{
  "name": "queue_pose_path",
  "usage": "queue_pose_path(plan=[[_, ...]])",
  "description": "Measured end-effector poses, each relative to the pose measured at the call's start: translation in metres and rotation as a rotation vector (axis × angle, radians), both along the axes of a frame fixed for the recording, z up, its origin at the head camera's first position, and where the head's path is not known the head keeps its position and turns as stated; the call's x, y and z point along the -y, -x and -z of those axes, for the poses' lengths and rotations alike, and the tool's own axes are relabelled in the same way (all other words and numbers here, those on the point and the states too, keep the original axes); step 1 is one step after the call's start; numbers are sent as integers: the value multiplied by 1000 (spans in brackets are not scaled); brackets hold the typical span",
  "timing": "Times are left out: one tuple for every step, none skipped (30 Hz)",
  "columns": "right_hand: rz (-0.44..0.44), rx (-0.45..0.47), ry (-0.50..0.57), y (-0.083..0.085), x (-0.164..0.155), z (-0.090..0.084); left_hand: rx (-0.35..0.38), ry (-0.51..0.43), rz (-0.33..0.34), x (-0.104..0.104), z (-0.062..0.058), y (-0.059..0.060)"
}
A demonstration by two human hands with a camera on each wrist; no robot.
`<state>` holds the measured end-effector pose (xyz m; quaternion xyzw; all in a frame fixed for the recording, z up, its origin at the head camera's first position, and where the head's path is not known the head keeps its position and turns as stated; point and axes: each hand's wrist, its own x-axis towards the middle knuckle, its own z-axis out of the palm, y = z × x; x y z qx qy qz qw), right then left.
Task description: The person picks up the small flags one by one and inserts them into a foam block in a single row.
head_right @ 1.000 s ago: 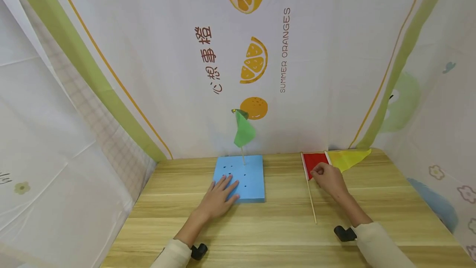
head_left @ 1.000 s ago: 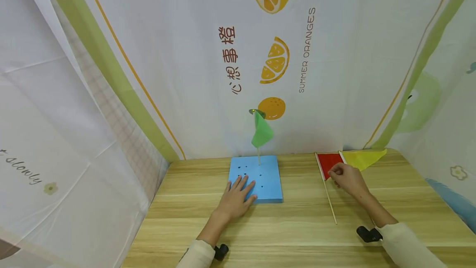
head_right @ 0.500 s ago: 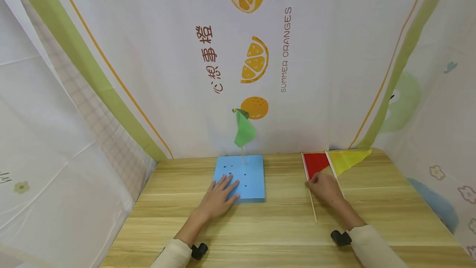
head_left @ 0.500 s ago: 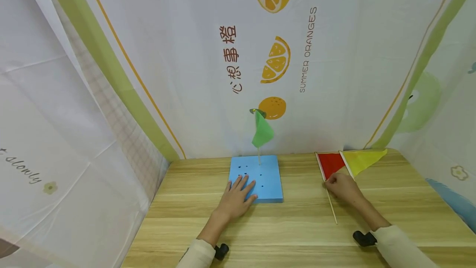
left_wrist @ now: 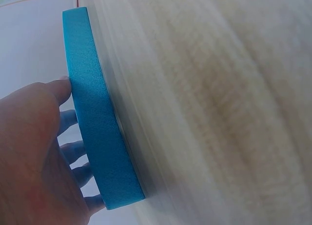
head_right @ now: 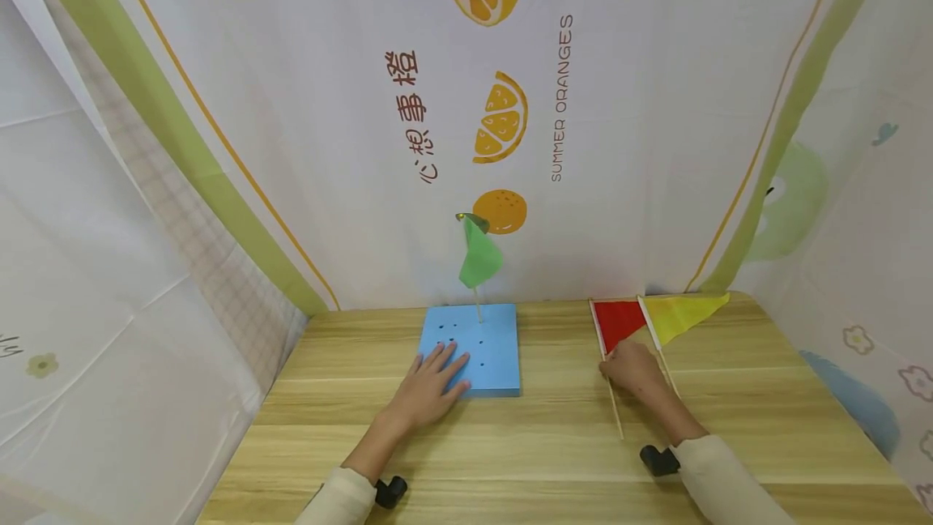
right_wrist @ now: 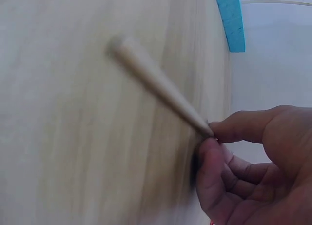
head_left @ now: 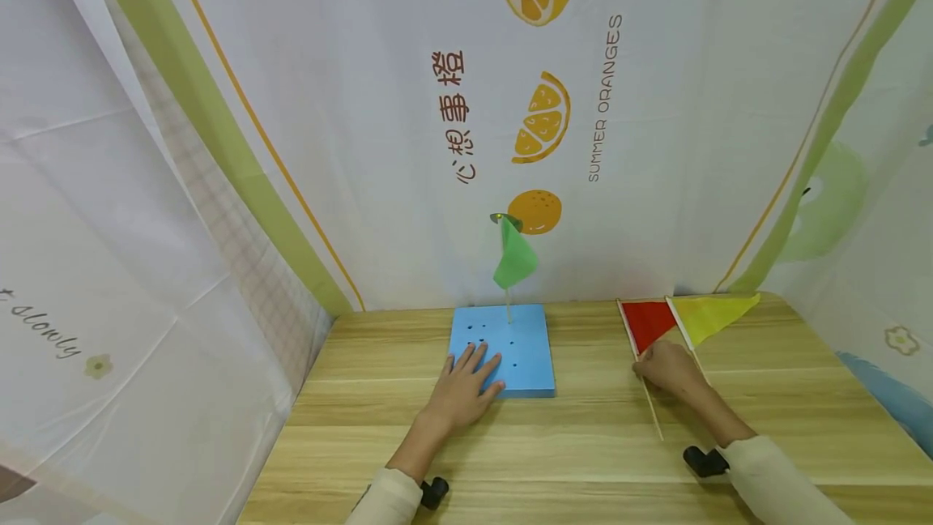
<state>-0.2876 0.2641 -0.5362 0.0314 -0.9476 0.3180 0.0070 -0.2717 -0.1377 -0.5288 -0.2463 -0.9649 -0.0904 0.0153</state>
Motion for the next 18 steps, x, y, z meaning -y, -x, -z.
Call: queue_pose_path(plan=[[0,7,2,0,0,-1,-2,-1,0,0,0,0],[2,16,4,-1,1,-3,-2,-1,0,0,1,0],[5,24,7,-1,1,-4,-1,-3,1,0,1,0],[8,32,10,-2,1,-5,0,-6,2,0,1,0],[12,37,7,-2,1,-5,2,-7,2,0,1,0],[11,39,6,-2,2,-6,4,-9,2,0,1,0],[15,49,8,-2,2,-6,6,-10,3,0,1,0],[18,57,10,-2,2,-7,9,-11,3,0,1,0],[18,64,14,-1,1,-7,8,-11,3,0,2,0],[16,68,20,-1,1,-8,8,-13,3,0,1,0],[14,74,29,-2,1,-8,8,-13,2,0,1,0],[7,77,37,-2,1,-9,7,-13,2,0,1,0],[10,82,43,-2,1,-9,6,-13,2,0,1,0],[6,81,47,-2,1,-9,5,-14,2,0,1,0],[1,79,52,-2,0,-9,5,-15,2,0,1,0],[-3,79,56,-2,0,-9,6,-15,1,0,1,0],[-6,80,61,-2,0,-10,6,-15,0,0,1,0],[-9,77,59,-2,0,-10,6,-15,0,0,1,0]])
